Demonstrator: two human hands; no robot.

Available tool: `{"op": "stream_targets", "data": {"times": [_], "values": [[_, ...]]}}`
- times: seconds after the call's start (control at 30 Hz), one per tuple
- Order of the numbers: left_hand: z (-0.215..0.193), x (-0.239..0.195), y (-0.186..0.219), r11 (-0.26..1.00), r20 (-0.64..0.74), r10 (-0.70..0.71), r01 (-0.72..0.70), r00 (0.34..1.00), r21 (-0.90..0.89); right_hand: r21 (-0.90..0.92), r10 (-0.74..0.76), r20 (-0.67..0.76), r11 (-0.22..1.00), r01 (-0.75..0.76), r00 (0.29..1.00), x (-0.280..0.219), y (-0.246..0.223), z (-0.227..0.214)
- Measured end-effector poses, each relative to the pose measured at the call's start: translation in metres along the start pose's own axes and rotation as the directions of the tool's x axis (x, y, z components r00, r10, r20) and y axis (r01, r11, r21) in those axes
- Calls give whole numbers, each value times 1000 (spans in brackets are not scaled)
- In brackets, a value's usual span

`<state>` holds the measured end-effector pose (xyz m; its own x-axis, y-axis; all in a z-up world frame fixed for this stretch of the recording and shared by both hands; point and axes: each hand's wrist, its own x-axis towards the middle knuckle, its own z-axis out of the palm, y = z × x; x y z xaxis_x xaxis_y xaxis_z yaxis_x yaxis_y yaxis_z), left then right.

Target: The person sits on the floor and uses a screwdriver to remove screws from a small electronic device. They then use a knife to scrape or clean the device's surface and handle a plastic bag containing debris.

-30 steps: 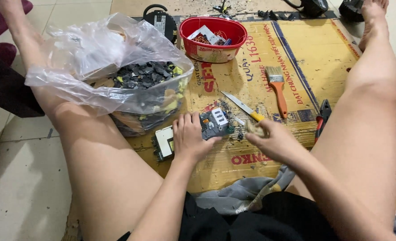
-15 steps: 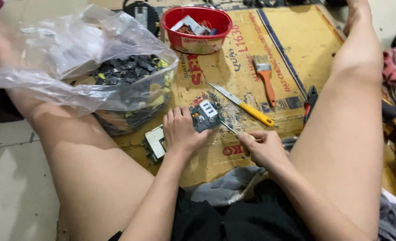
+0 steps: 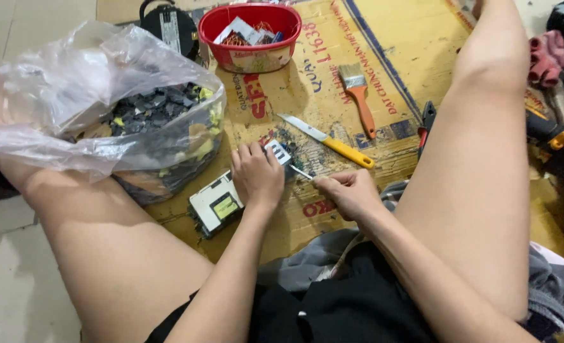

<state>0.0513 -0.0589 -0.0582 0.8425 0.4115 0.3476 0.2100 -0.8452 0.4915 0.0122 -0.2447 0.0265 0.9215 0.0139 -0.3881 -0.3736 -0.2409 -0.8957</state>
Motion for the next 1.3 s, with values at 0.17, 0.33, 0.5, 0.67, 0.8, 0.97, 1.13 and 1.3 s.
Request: {"op": "stream_targets", "data": {"times": [0.17,0.33,0.5,0.67,0.8,0.97,1.13,1.3], "values": [[3,-1,-3,999,6,-19,19,1000,38,-23,22,4,999,-22,1000,-22,-31,-1],[-6,-3,5,997,33,-29,26,999,73,-40,4,10,999,-4,1000,-21,-32,0],[2,0,4,997,24,-16,14,1000,75,-121,39,-24,992,-42,999,-15,-33,5],[9,2,-2,999,16,-2,2,1000,40,-165,69,-32,984,-73,997,-11,-46,4],[9,3,-3,1000,-13,10,-10,1000,12,-205,69,-66,975,-82,995,-14,-50,9],[23,1,-10,999,-81,33,-32,996,18,-361,70,-116,926,-107,991,10,-28,22],[26,0,-12,999,-141,47,-48,989,-6,-482,49,-147,869,-115,988,13,-31,36],[28,4,-9,1000,-93,18,-18,996,-4,-421,145,-147,886,-194,978,46,-37,39]]}}
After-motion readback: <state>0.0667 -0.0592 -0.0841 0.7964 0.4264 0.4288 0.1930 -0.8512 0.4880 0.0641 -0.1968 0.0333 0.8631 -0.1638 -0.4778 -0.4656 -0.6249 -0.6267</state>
